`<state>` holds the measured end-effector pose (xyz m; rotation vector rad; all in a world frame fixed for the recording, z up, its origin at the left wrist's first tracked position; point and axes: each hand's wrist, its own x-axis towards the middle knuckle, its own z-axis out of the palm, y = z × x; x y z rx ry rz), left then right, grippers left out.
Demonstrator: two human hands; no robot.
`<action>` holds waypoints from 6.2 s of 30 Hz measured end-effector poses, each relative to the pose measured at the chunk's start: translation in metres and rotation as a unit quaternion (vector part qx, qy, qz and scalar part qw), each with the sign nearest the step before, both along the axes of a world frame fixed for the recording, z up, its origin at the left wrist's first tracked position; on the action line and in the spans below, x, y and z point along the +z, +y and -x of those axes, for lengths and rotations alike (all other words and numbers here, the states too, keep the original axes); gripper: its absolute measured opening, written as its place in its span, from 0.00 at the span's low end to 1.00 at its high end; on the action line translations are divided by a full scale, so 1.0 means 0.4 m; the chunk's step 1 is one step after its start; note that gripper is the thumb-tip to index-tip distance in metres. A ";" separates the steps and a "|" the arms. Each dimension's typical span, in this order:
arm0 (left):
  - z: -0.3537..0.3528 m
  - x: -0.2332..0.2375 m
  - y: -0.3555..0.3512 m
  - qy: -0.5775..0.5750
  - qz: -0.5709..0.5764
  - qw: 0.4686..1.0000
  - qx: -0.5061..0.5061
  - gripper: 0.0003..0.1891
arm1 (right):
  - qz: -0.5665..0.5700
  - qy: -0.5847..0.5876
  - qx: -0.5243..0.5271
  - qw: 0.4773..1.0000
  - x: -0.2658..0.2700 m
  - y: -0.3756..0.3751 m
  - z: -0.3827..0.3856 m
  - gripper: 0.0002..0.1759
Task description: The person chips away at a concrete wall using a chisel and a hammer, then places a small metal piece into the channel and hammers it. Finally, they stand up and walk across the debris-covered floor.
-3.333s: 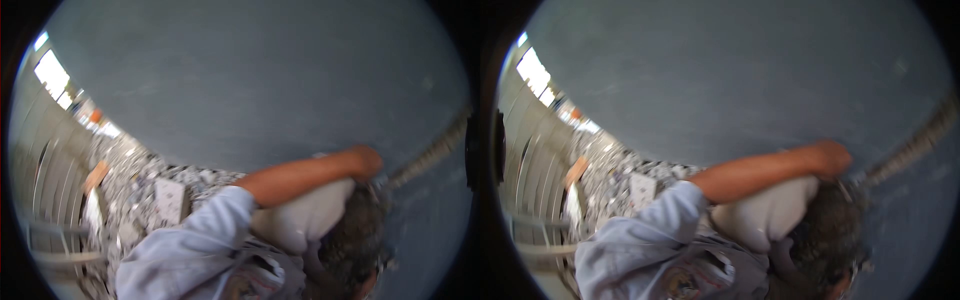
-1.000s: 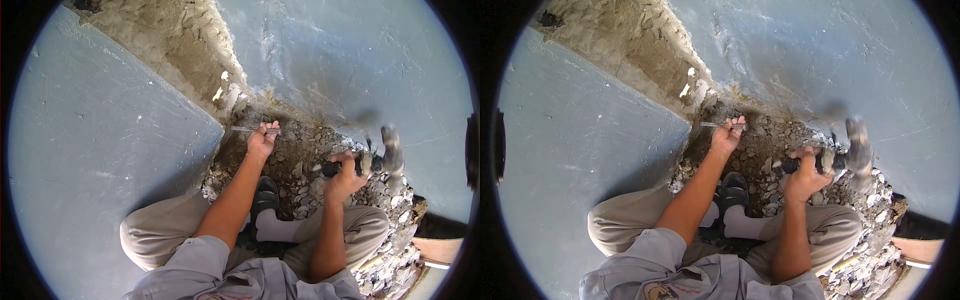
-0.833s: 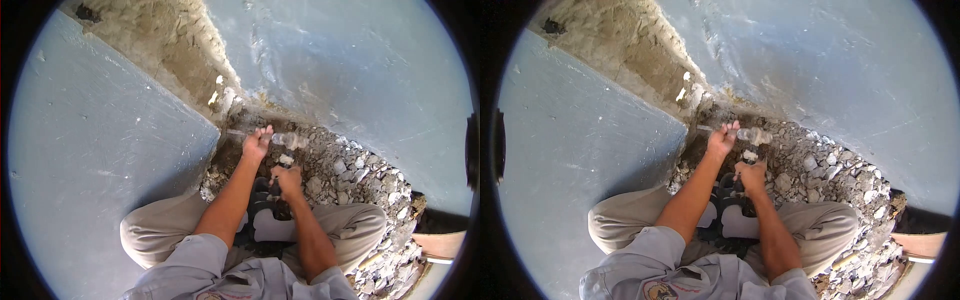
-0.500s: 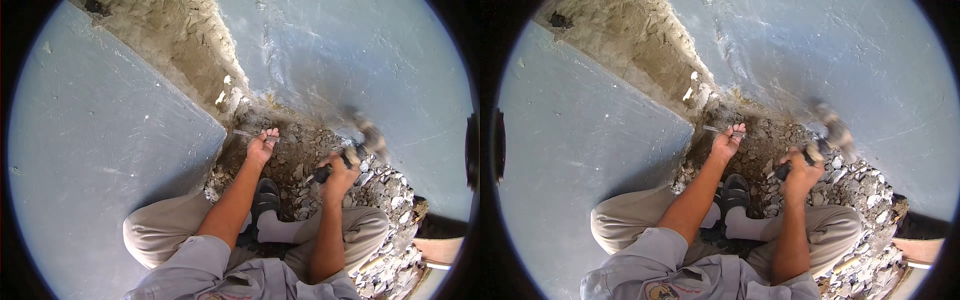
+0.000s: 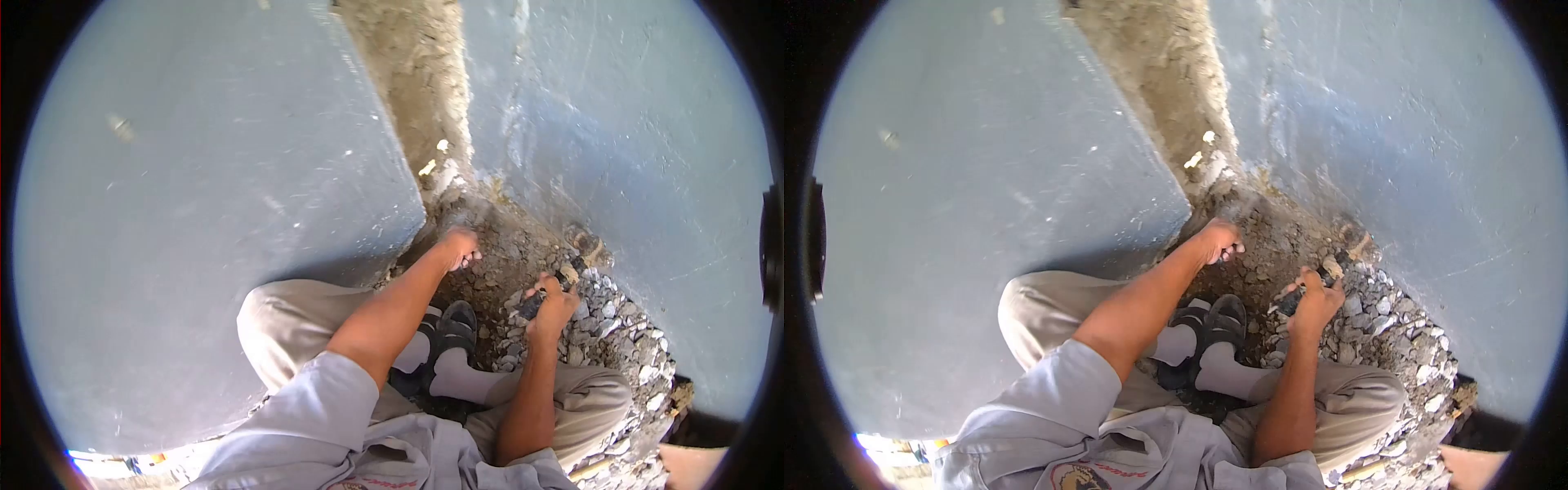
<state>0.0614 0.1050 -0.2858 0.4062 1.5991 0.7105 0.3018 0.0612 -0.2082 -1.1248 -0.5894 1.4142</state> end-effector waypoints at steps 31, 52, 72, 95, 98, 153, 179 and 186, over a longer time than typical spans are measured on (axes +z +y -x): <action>0.234 0.710 -0.539 0.563 -0.177 0.738 -0.329 0.15 | 0.166 -0.116 0.472 0.858 -0.396 -0.372 0.255 0.15; 0.247 0.684 -0.511 0.560 -0.168 0.733 -0.346 0.14 | 0.173 -0.135 0.532 0.818 -0.466 -0.423 0.201 0.17; 0.237 0.719 -0.528 0.542 -0.151 0.743 -0.362 0.17 | 0.169 -0.147 0.544 0.809 -0.475 -0.435 0.213 0.19; 0.227 0.740 -0.542 0.547 -0.149 0.737 -0.367 0.17 | 0.165 -0.148 0.548 0.806 -0.496 -0.425 0.191 0.21; 0.230 0.729 -0.536 0.547 -0.147 0.739 -0.365 0.18 | 0.166 -0.147 0.549 0.806 -0.493 -0.425 0.204 0.21; 0.150 0.756 -0.466 0.527 -0.095 0.786 -0.307 0.09 | -0.066 -0.191 -0.019 0.979 0.019 0.051 -0.072 0.13; -0.014 0.047 -0.079 0.092 0.073 0.990 0.078 0.09 | -0.042 -0.188 0.017 0.981 -0.002 0.036 -0.065 0.14; -0.132 -0.113 -0.092 -0.134 -0.018 0.930 0.341 0.08 | -0.002 -0.168 0.046 0.985 -0.004 0.024 -0.035 0.15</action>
